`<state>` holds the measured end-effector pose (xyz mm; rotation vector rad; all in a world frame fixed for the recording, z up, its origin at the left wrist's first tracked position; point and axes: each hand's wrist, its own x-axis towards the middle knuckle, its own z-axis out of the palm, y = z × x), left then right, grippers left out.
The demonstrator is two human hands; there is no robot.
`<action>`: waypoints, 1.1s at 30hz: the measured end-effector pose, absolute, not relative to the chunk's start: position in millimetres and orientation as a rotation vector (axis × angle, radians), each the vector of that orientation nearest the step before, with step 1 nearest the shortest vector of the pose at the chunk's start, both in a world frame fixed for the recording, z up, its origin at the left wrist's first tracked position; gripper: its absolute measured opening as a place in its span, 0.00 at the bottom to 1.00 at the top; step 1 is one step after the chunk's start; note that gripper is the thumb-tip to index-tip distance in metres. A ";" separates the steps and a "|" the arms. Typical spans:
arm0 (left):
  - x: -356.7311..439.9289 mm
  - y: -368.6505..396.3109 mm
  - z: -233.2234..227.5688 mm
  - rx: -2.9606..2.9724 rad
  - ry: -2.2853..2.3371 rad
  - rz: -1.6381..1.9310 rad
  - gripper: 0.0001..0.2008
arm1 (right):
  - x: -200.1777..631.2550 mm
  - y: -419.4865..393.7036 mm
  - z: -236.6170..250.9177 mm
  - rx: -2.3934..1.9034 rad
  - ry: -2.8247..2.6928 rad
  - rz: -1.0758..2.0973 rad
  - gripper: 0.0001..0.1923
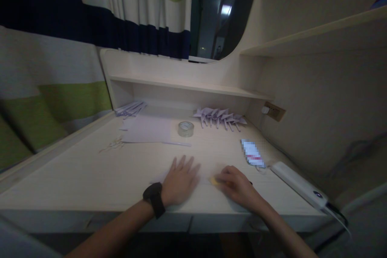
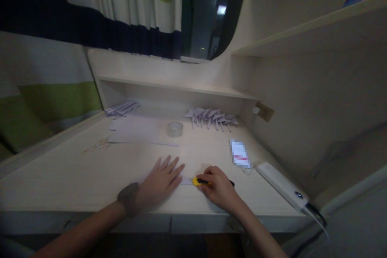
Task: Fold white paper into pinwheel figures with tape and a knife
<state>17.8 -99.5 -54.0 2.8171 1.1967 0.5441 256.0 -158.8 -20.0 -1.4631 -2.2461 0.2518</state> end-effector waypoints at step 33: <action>6.8 -103.6 -46.0 2.815 1.187 0.526 0.25 | 238.5 -166.7 -27.2 -1.270 -2.371 0.116 0.13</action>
